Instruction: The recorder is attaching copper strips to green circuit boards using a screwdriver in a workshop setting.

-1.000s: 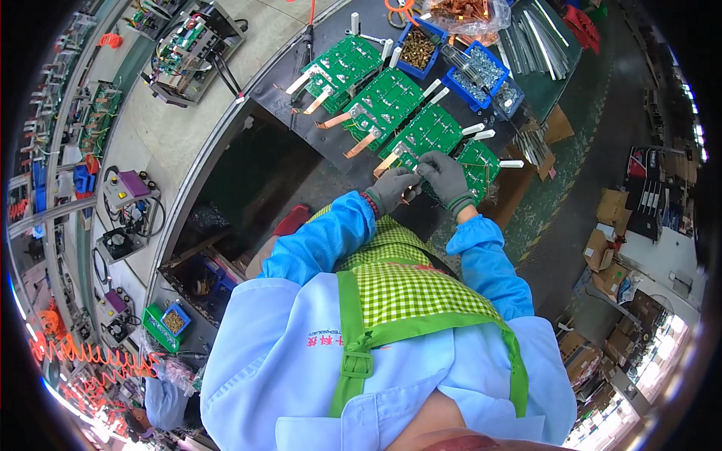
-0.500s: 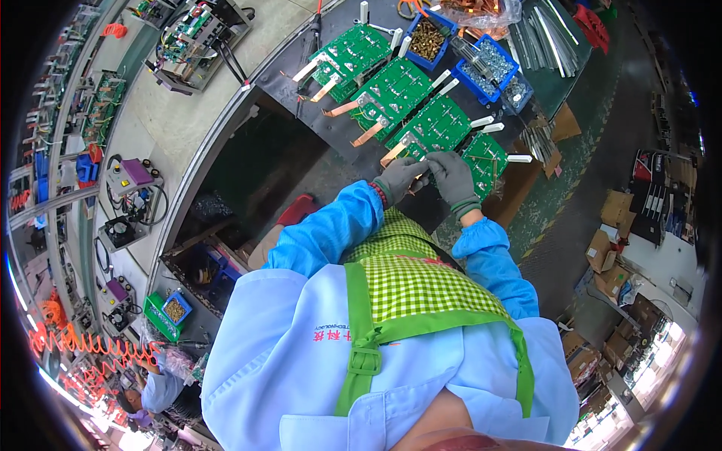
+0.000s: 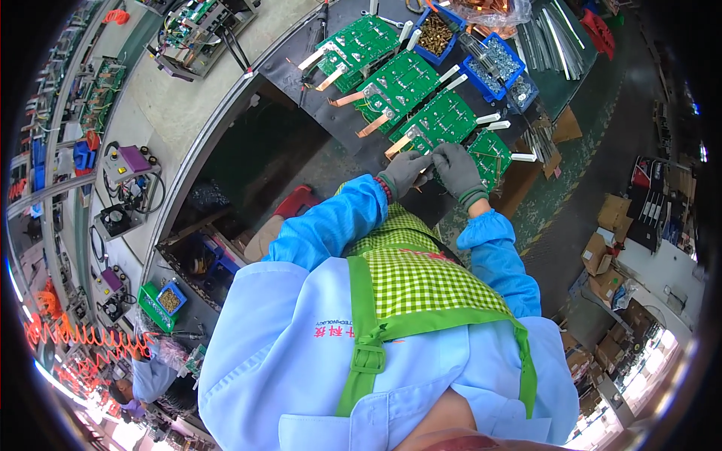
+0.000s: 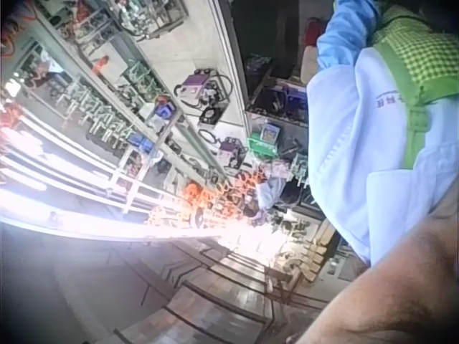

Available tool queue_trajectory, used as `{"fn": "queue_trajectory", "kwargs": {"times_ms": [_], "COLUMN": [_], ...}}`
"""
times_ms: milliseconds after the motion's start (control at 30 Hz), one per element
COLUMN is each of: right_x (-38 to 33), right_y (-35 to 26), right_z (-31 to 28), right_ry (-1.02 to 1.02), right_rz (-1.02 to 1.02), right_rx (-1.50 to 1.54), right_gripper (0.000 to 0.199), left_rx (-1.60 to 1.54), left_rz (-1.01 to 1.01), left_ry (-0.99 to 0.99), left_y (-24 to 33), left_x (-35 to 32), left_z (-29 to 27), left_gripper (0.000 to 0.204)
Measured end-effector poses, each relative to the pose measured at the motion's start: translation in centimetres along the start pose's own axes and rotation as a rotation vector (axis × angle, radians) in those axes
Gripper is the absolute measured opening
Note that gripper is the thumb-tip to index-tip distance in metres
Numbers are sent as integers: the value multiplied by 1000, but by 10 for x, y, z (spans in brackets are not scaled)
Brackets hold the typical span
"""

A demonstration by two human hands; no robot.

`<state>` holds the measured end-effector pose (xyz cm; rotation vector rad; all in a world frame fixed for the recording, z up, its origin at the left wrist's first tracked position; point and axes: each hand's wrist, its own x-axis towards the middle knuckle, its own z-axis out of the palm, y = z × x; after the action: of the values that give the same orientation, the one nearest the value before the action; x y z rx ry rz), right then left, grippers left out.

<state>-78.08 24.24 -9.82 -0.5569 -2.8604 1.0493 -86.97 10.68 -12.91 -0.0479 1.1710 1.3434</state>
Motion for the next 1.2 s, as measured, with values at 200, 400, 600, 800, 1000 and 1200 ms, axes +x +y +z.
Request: {"fn": "queue_trajectory", "kwargs": {"times_ms": [200,400,600,800,1000,1200], "right_x": [14,18,8,1,-11,-9], "right_y": [5,-1,2,12,-3,0], "right_z": [-8,-16,2,1,4,2], "right_ry": [-199,-285,-38,-16,53,23], "right_rz": [196,256,84,-15,-88,-144], "right_rx": [163,149,-83,12,-93,-141], "right_gripper": [19,21,20,17,13,14], "left_rx": [45,53,3,-13,19,3], "left_rz": [9,-13,13,17,8,3], "left_ry": [15,14,-21,-61,-21,-16], "left_y": [-7,-4,-1,6,-8,-10], "left_x": [0,0,-2,-10,-1,6], "left_z": [3,0,0,0,-5,-8], "left_gripper": [23,23,26,28,28,25]}}
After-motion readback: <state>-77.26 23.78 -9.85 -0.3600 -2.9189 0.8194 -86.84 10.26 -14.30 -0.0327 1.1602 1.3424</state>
